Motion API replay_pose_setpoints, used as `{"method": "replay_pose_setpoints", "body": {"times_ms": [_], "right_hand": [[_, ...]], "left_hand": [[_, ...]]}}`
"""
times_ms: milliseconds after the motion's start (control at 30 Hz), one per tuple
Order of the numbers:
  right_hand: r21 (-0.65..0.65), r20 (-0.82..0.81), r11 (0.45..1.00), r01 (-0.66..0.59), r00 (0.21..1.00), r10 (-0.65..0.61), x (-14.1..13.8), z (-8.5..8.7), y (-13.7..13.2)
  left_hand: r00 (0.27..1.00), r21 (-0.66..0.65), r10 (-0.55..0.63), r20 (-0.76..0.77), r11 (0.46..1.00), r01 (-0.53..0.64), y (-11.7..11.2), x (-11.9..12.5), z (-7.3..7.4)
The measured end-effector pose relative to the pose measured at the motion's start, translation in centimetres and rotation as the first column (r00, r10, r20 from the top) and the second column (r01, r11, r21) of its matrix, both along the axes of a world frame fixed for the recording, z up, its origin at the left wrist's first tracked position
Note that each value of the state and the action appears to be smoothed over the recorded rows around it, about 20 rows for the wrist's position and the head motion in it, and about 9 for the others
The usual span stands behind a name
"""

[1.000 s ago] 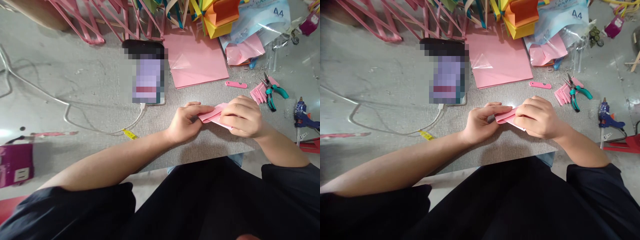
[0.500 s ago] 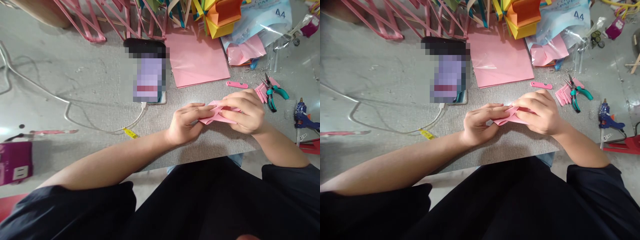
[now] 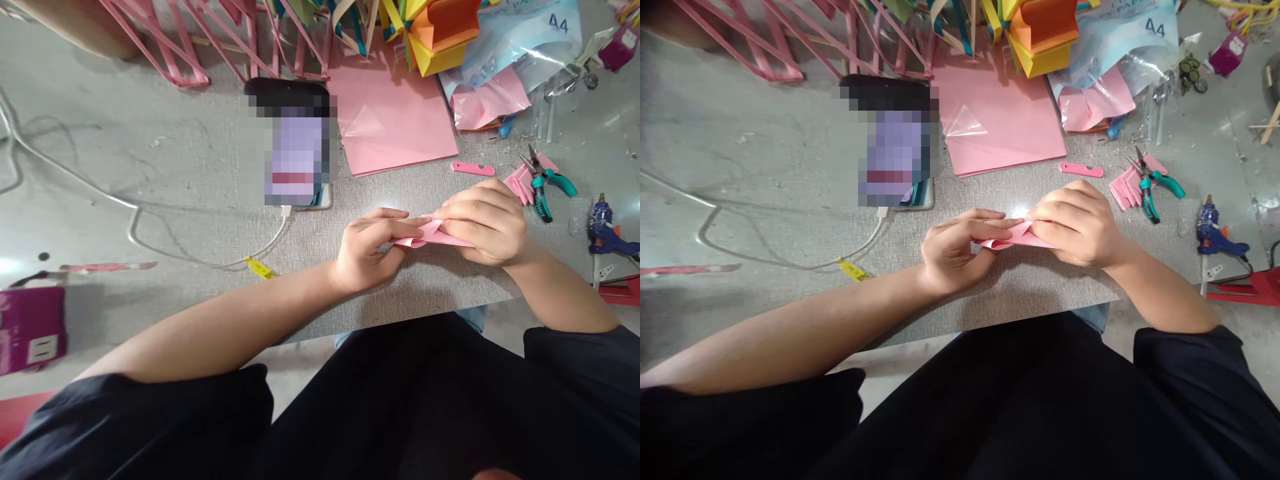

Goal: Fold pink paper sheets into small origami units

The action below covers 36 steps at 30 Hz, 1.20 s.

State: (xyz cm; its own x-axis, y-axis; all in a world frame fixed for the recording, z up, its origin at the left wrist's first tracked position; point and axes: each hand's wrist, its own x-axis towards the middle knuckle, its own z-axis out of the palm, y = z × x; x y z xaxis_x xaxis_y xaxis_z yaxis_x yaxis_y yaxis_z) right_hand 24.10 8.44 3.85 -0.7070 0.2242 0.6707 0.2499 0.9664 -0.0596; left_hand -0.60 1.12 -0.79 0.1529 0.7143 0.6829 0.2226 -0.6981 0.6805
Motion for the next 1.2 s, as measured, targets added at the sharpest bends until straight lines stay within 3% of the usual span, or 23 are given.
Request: {"method": "replay_pose_setpoints", "body": {"times_ms": [233, 533, 800, 1100, 1200], "right_hand": [[0.011, -0.054, 0.999, -0.036, 0.998, 0.037, 0.0, -0.3, 0.2], [-0.256, -0.085, 0.964, -0.073, 0.995, 0.053, -0.4, 0.3, -0.1], [-0.387, -0.052, 0.917, -0.099, 0.995, 0.086, -0.6, 0.9, -0.1], [-0.344, -0.011, 0.935, -0.086, 0.996, 0.088, -0.4, 0.8, 0.2], [-0.322, -0.018, 0.939, -0.119, 0.993, 0.12, -0.4, 0.8, 0.3]], "left_hand": [[0.997, 0.067, 0.051, -0.053, 0.997, -0.047, 0.1, 0.0, 0.0], [0.996, 0.019, -0.065, -0.062, 0.998, 0.066, 0.2, -0.1, 0.0], [0.993, -0.027, -0.105, -0.061, 0.994, 0.103, 0.2, -0.2, -0.1], [0.981, -0.098, 0.029, -0.194, 0.994, -0.049, -0.3, -0.2, -0.2], [0.973, -0.06, 0.02, -0.231, 0.998, -0.035, -0.1, -0.6, -0.3]]}}
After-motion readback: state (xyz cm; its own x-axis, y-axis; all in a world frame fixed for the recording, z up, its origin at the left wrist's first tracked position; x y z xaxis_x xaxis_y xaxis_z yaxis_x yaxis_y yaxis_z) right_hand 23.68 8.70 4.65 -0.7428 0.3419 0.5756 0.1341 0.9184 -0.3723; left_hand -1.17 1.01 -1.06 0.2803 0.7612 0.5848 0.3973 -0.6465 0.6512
